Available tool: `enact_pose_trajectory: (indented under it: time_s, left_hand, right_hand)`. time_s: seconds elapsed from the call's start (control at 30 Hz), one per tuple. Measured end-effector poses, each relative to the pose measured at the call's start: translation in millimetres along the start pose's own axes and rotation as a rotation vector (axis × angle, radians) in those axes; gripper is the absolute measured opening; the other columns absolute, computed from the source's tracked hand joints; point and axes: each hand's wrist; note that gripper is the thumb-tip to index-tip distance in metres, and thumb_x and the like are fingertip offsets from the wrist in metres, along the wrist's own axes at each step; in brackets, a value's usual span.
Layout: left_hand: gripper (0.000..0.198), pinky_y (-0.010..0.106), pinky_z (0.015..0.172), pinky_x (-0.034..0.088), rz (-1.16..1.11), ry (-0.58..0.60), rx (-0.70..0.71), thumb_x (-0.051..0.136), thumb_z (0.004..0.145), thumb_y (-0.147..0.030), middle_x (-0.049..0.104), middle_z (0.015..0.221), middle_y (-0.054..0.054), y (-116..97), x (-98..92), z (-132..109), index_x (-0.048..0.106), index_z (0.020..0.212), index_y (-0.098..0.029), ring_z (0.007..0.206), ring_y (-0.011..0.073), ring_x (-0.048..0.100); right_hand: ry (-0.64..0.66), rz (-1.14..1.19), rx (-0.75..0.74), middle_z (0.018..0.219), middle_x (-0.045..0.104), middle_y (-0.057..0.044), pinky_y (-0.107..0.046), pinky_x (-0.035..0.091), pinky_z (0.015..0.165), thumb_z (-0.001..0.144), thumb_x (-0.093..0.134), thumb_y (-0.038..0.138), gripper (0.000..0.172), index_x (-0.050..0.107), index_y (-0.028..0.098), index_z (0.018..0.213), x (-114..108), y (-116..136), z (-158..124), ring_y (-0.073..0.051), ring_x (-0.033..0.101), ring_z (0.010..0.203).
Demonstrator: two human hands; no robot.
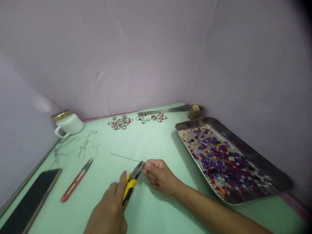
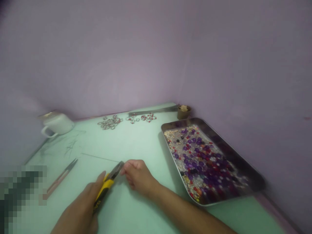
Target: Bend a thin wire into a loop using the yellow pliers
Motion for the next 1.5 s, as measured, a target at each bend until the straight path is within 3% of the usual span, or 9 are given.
enact_pose_trajectory:
  time_s: [0.2, 0.43, 0.6, 0.83, 1.0, 1.1, 1.27, 1.37, 1.5]
  left_hand:
    - [0.019, 0.023, 0.064, 0.044, -0.481, 0.237, 0.178, 0.047, 0.078, -0.027, 0.059, 0.078, 0.003, 5, -19.7, 7, 0.055, 0.093, -0.018, 0.070, 0.0174, 0.055]
    - [0.019, 0.018, 0.044, 0.034, -0.921, 0.665, 0.148, 0.050, 0.078, -0.032, 0.049, 0.054, -0.001, 0, -36.2, 11, 0.049, 0.072, -0.014, 0.043, 0.0082, 0.044]
    - [0.020, 0.023, 0.065, 0.045, -0.579, 0.383, 0.162, 0.046, 0.079, -0.023, 0.059, 0.073, 0.002, -3, -38.7, 10, 0.056, 0.094, -0.016, 0.069, 0.0168, 0.057]
    - [0.077, 0.031, 0.080, 0.043, 0.037, 0.019, 0.010, 0.030, 0.064, 0.005, 0.055, 0.102, 0.011, 5, -3.5, 3, 0.026, 0.136, -0.018, 0.093, 0.0228, 0.056]
    - [0.047, 0.027, 0.084, 0.040, -0.287, 0.127, 0.135, 0.041, 0.073, -0.008, 0.056, 0.098, 0.007, 0, -20.0, 5, 0.045, 0.119, -0.019, 0.093, 0.0215, 0.054]
    - [0.008, 0.020, 0.056, 0.042, -0.591, 0.399, 0.097, 0.049, 0.077, -0.024, 0.053, 0.065, -0.001, -3, -35.6, 7, 0.052, 0.080, -0.017, 0.060, 0.0139, 0.052]
    - [0.015, 0.019, 0.040, 0.033, -0.968, 0.681, 0.044, 0.051, 0.075, -0.028, 0.049, 0.051, -0.002, 1, -37.6, 10, 0.047, 0.069, -0.015, 0.039, 0.0084, 0.041]
    - [0.015, 0.019, 0.041, 0.033, -0.895, 0.648, 0.037, 0.050, 0.075, -0.027, 0.047, 0.051, -0.003, 1, -38.6, 12, 0.047, 0.068, -0.015, 0.040, 0.0081, 0.040]
    - [0.016, 0.023, 0.066, 0.043, -0.490, 0.307, 0.127, 0.047, 0.074, -0.017, 0.057, 0.074, 0.001, 0, -37.6, 11, 0.054, 0.089, -0.018, 0.072, 0.0169, 0.054]
  right_hand:
    - [0.106, -0.122, -0.129, 0.038, 0.026, 0.010, -0.017, 0.017, 0.033, 0.073, 0.056, 0.048, 0.035, 0.052, 0.014, 0.062, -9, -1, 2, -0.004, 0.017, 0.035]
    - [0.214, -0.069, -0.164, 0.041, 0.025, 0.010, -0.017, 0.016, 0.034, 0.077, 0.055, 0.044, 0.033, 0.053, 0.014, 0.063, -15, -2, 3, -0.004, 0.017, 0.036]
    - [0.073, -0.228, -0.137, 0.038, 0.027, 0.010, -0.017, 0.018, 0.032, 0.077, 0.052, 0.037, 0.027, 0.055, 0.014, 0.063, -14, -7, 6, -0.004, 0.019, 0.033]
    - [-0.079, -0.335, -0.107, 0.036, 0.027, 0.010, -0.018, 0.019, 0.031, 0.076, 0.049, 0.031, 0.022, 0.054, 0.016, 0.061, -9, -7, 9, -0.005, 0.020, 0.032]
    - [0.006, -0.273, -0.134, 0.036, 0.026, 0.010, -0.018, 0.018, 0.032, 0.076, 0.050, 0.036, 0.025, 0.053, 0.016, 0.062, -11, -6, 7, -0.005, 0.019, 0.033]
    - [0.077, -0.233, -0.161, 0.038, 0.026, 0.010, -0.018, 0.020, 0.034, 0.076, 0.052, 0.039, 0.029, 0.053, 0.015, 0.062, -11, -4, 5, -0.004, 0.019, 0.035]
    - [0.136, -0.150, -0.164, 0.040, 0.025, 0.010, -0.018, 0.019, 0.034, 0.076, 0.054, 0.042, 0.031, 0.054, 0.014, 0.063, -10, -1, 3, -0.004, 0.018, 0.036]
    - [0.109, -0.169, -0.159, 0.039, 0.026, 0.010, -0.018, 0.018, 0.034, 0.076, 0.054, 0.040, 0.029, 0.055, 0.014, 0.063, -12, -3, 4, -0.004, 0.018, 0.035]
    - [0.028, -0.251, -0.118, 0.038, 0.028, 0.010, -0.018, 0.017, 0.032, 0.075, 0.053, 0.036, 0.025, 0.056, 0.014, 0.063, -13, -6, 8, -0.005, 0.020, 0.033]
Point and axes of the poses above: each hand's wrist, its own z-axis towards the middle knuckle, its own x-axis out of the palm, y = z × x
